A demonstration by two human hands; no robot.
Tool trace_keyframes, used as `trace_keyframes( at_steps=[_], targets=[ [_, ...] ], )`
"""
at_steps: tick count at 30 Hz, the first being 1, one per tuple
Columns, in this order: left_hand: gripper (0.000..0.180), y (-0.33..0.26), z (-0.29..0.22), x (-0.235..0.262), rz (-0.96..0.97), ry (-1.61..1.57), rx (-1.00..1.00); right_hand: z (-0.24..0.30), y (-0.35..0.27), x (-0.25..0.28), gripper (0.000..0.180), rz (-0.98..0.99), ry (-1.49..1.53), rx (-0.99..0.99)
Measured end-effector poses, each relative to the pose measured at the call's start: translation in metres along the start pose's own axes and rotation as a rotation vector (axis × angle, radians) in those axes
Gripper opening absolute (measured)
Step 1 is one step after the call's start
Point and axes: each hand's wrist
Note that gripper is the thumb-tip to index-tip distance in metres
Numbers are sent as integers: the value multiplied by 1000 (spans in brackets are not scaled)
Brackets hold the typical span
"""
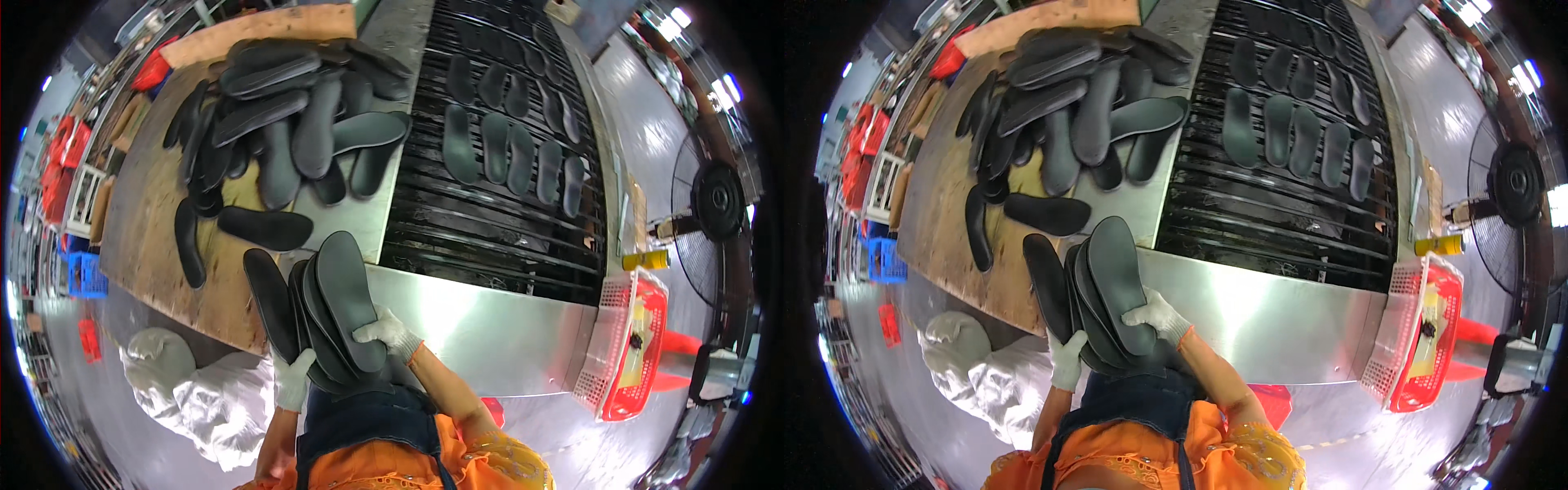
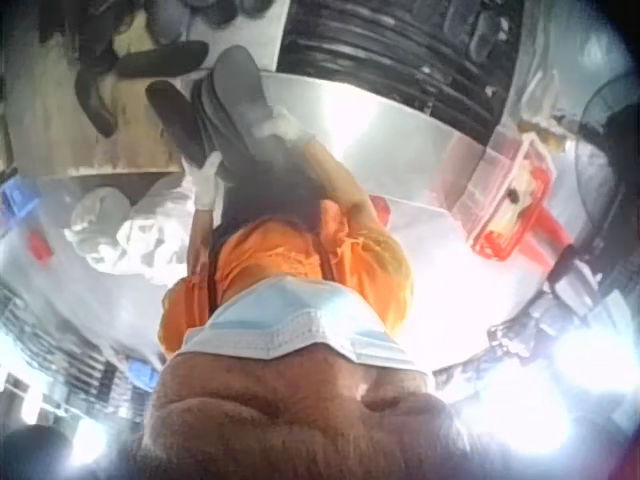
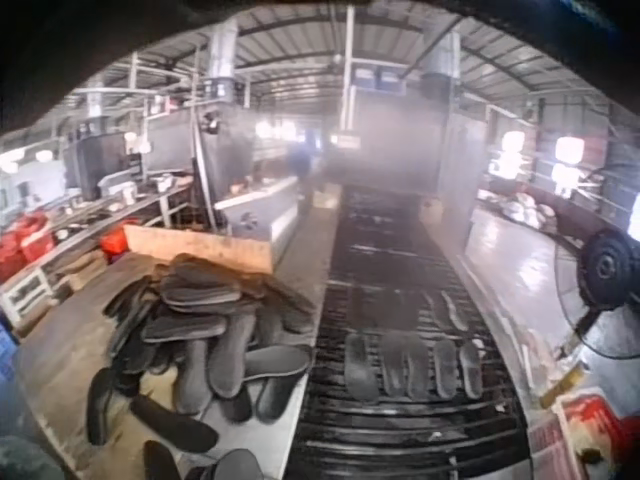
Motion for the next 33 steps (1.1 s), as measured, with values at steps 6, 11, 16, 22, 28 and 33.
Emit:
trace_keyframes(
  at_steps=[6, 11, 16, 22, 28, 33],
  targets=[
    [84, 3, 31, -55, 120, -17, 73, -17, -51, 75, 77, -66, 251, 252],
    [77, 33, 77, -129, 283, 137, 12, -11, -88, 152, 72, -341, 269, 339],
    [69, 66, 114, -219, 349, 29, 295, 2, -116, 249, 55, -632, 270, 377],
    [63, 115, 186, -296, 346, 94, 251, 33, -129, 337, 51, -941, 121, 284],
    [55, 125, 206, -321, 312, 187, 407, 39, -124, 373, 53, -1206, -218, 73],
    [56, 127, 191, -298, 229, 171, 437, 34, -142, 395, 49, -1174, -72, 283]
  ],
)
Point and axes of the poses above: each hand's wrist, its own y-axis towards the middle knuckle, its own x-axis out of the back of the hand, z = x × y, and after that the axes turned 11 degrees about -y, right-handed
